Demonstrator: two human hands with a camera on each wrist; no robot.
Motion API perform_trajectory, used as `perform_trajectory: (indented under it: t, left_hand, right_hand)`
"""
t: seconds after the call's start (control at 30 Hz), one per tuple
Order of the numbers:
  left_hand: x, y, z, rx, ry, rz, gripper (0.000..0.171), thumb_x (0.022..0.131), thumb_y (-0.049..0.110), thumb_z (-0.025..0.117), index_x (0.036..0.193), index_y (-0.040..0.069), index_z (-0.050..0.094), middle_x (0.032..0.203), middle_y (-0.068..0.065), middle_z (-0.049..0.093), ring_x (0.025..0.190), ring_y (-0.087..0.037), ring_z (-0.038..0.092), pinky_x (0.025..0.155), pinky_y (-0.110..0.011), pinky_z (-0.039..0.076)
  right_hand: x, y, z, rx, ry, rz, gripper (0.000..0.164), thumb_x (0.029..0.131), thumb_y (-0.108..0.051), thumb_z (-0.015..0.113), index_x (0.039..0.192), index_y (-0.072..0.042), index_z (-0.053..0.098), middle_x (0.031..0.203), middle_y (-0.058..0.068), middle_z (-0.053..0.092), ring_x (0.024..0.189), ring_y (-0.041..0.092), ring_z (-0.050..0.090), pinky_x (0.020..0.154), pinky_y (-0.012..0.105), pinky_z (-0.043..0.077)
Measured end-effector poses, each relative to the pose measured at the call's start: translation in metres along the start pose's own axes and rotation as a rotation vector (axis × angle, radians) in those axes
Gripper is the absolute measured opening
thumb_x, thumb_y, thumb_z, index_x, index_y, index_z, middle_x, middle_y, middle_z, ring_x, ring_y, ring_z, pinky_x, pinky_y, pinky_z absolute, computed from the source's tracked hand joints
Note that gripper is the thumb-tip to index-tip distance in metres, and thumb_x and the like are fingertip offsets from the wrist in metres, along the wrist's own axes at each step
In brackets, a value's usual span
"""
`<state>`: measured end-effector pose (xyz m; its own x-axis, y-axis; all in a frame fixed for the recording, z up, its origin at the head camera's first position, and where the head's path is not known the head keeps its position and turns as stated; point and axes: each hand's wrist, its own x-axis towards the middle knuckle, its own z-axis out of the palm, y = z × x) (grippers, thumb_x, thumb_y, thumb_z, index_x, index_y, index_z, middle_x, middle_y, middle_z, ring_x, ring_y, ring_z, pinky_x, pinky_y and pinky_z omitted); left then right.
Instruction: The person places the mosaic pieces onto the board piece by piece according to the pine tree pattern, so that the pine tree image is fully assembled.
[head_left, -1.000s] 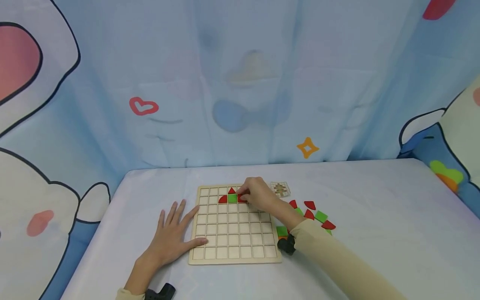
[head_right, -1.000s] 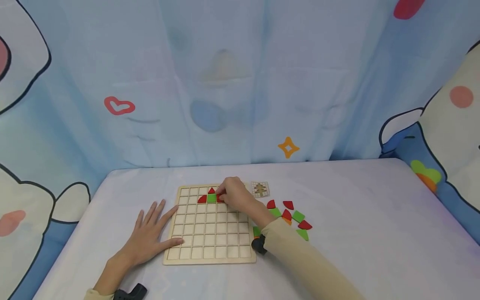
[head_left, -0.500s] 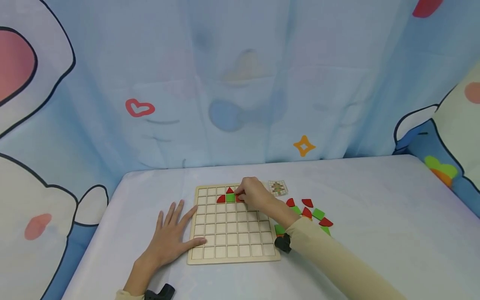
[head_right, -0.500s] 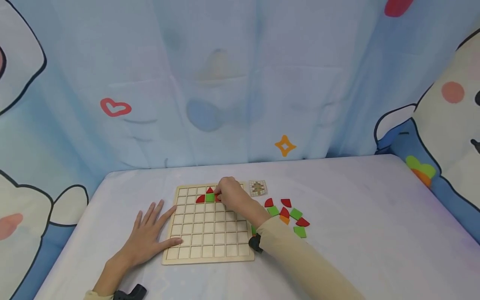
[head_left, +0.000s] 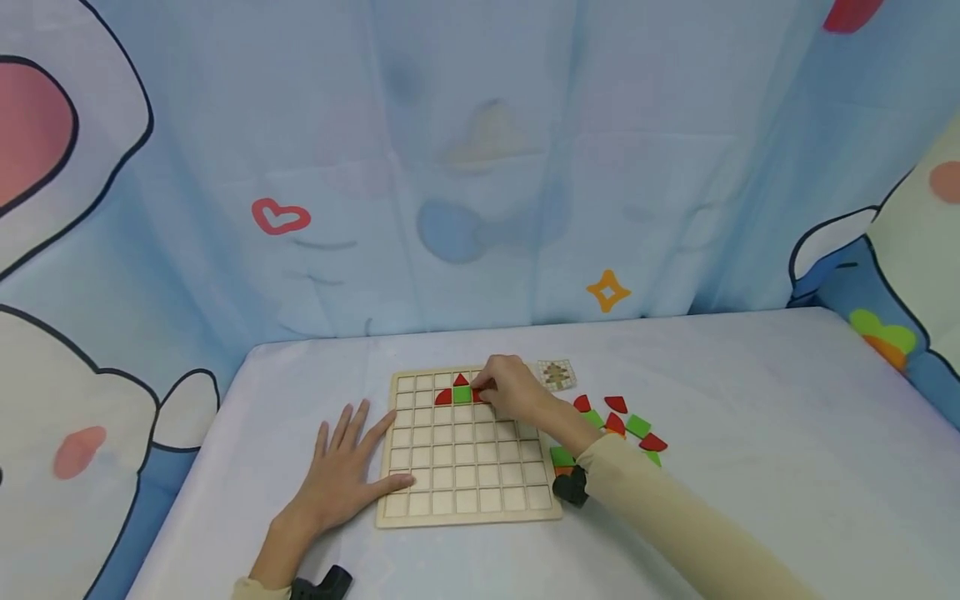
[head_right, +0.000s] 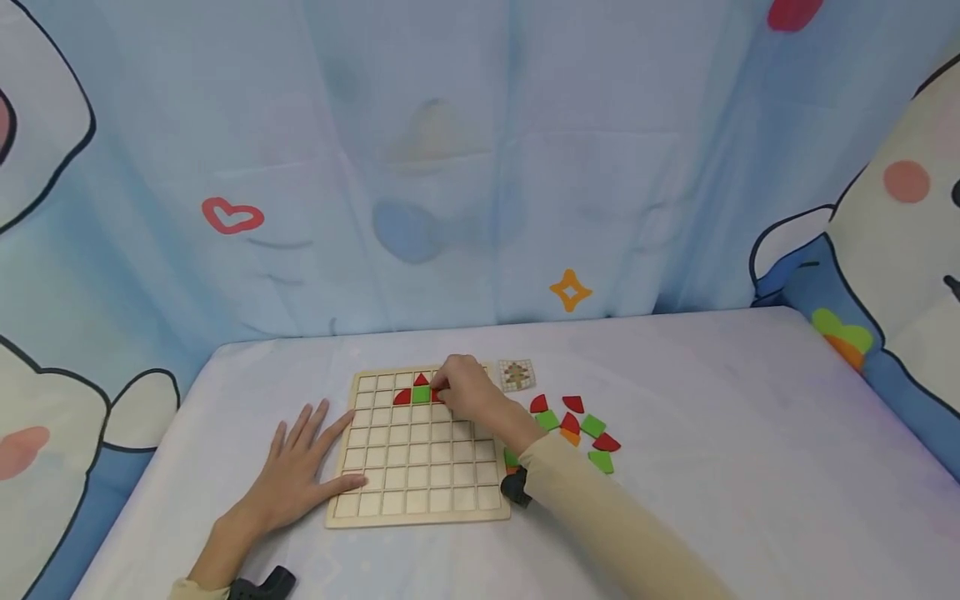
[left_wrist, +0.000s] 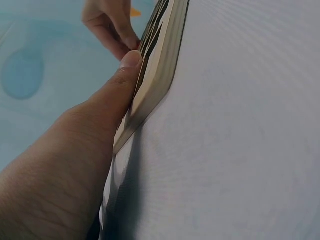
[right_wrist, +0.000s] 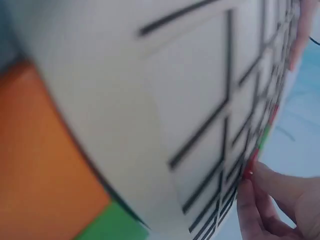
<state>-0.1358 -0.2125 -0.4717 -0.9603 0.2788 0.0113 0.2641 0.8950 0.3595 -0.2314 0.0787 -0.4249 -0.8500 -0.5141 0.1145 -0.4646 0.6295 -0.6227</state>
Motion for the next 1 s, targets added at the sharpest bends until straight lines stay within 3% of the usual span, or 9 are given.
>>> perform_trajectory:
  t: [0.2,0.37,0.67,0.83,1.0]
  left_hand:
    - [-0.003,0.001,-0.003,-0.003,0.006,0.001,0.095,0.09,0.071,0.065,0.165,0.023,0.035,0.172,-0.021,0.018,0.159,-0.046,0.008,0.122,-0.072,0.002]
    - [-0.002,0.001,-0.002,-0.004,0.025,0.016,0.094,0.09,0.071,0.066,0.165,0.023,0.035,0.172,-0.021,0.018,0.159,-0.046,0.008,0.122,-0.072,0.002]
    - [0.001,0.001,-0.002,0.001,0.026,0.032,0.094,0.09,0.071,0.065,0.165,0.023,0.035,0.172,-0.022,0.02,0.159,-0.047,0.009,0.122,-0.073,0.003]
    - [0.001,0.001,-0.003,0.01,0.025,0.032,0.094,0.09,0.071,0.065,0.166,0.023,0.035,0.172,-0.022,0.02,0.159,-0.047,0.009,0.122,-0.073,0.004]
    - [0.001,-0.001,-0.001,0.011,0.021,0.028,0.095,0.09,0.071,0.065,0.165,0.022,0.035,0.172,-0.022,0.019,0.159,-0.047,0.009,0.122,-0.073,0.004]
  right_hand:
    - [-0.006,0.01,-0.016,0.159,-0.105,0.064,0.023,0.097,0.005,0.068,0.119,0.005,0.076,0.118,0.017,0.074,0.111,0.033,0.07,0.091,0.038,0.06]
    - [-0.019,0.012,-0.025,0.251,-0.134,0.095,0.025,0.098,0.004,0.068,0.123,0.007,0.074,0.12,0.018,0.074,0.111,0.031,0.072,0.092,0.038,0.06]
    - [-0.063,0.015,-0.053,0.108,-0.124,-0.026,0.025,0.098,0.001,0.07,0.122,0.004,0.074,0.12,0.014,0.074,0.114,0.031,0.07,0.099,0.044,0.057]
    - [-0.096,0.018,-0.069,0.083,-0.125,-0.003,0.018,0.095,-0.003,0.076,0.112,-0.003,0.077,0.111,0.006,0.075,0.104,0.025,0.071,0.093,0.041,0.06]
    - [-0.123,0.027,-0.075,0.066,-0.116,0.045,0.017,0.092,-0.003,0.079,0.109,-0.005,0.078,0.103,0.0,0.074,0.092,0.015,0.068,0.082,0.028,0.061]
